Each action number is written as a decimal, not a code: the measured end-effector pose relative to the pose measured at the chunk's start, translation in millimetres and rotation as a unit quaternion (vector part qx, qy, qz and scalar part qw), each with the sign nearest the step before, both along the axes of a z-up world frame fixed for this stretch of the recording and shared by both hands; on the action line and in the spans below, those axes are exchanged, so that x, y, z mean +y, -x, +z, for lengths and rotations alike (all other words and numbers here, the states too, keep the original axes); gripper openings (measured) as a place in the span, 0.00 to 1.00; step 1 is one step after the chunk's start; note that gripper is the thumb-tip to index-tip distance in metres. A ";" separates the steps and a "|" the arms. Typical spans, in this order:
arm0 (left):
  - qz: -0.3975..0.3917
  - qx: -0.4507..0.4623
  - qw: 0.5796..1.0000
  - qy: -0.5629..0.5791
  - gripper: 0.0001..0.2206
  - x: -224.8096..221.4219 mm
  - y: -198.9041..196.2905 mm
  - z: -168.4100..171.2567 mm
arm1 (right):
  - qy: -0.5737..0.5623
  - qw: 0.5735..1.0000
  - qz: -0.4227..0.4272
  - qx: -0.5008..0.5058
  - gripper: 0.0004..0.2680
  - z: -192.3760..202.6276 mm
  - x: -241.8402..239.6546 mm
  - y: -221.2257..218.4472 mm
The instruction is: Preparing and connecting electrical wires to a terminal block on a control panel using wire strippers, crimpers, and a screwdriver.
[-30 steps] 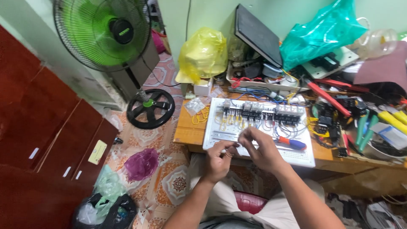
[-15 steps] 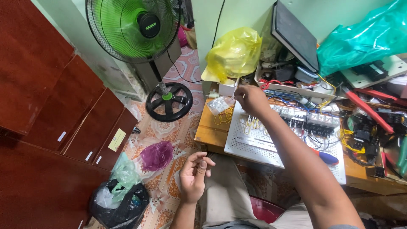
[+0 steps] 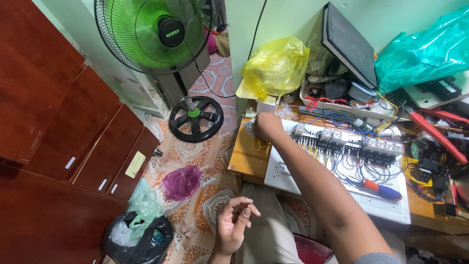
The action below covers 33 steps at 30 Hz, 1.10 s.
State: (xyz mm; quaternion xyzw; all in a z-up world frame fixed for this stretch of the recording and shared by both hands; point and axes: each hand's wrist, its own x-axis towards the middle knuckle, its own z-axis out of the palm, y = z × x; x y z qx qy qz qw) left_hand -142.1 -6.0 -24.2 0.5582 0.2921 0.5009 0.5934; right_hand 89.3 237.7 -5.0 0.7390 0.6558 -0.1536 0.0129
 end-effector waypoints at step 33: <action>-0.187 -0.035 0.981 0.043 0.18 35.9 33.2 -221.5 | -0.027 0.995 0.074 -0.066 0.09 -39.4 1.3 -3.7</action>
